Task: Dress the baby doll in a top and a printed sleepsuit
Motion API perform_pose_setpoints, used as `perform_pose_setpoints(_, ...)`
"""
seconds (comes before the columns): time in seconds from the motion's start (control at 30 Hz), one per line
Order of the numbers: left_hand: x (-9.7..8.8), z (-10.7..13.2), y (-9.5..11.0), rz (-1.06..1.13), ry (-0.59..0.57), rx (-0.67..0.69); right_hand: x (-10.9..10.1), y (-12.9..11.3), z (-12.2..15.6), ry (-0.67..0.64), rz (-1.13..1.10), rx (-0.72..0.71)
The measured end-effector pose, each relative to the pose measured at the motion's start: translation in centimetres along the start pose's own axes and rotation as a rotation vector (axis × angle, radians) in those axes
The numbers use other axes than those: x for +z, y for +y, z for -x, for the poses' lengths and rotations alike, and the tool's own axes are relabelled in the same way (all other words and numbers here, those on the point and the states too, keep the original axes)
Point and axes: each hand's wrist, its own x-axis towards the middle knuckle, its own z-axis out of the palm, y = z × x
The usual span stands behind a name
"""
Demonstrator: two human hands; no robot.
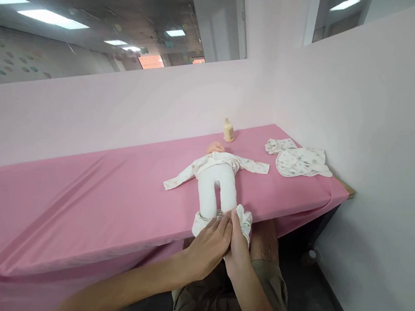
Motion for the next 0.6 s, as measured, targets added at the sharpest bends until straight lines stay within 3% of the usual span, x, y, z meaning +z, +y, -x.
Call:
perform_pose_setpoints(0.27, 0.5, -0.6, -1.4, 0.046, -0.001, -0.033, 0.0, -0.4, 0.3, -0.109, 0.002, -0.012)
perform_pose_setpoints(0.47, 0.0, -1.0, -2.6, 0.339, 0.111, -0.160, 0.9, -1.7, 0.8, -0.175, -0.094, 0.040)
perform_pose_setpoints(0.6, -0.4, -1.7, -3.2, 0.514, 0.151, -0.175, 0.4, -2.4, 0.6, -0.200, -0.081, 0.107)
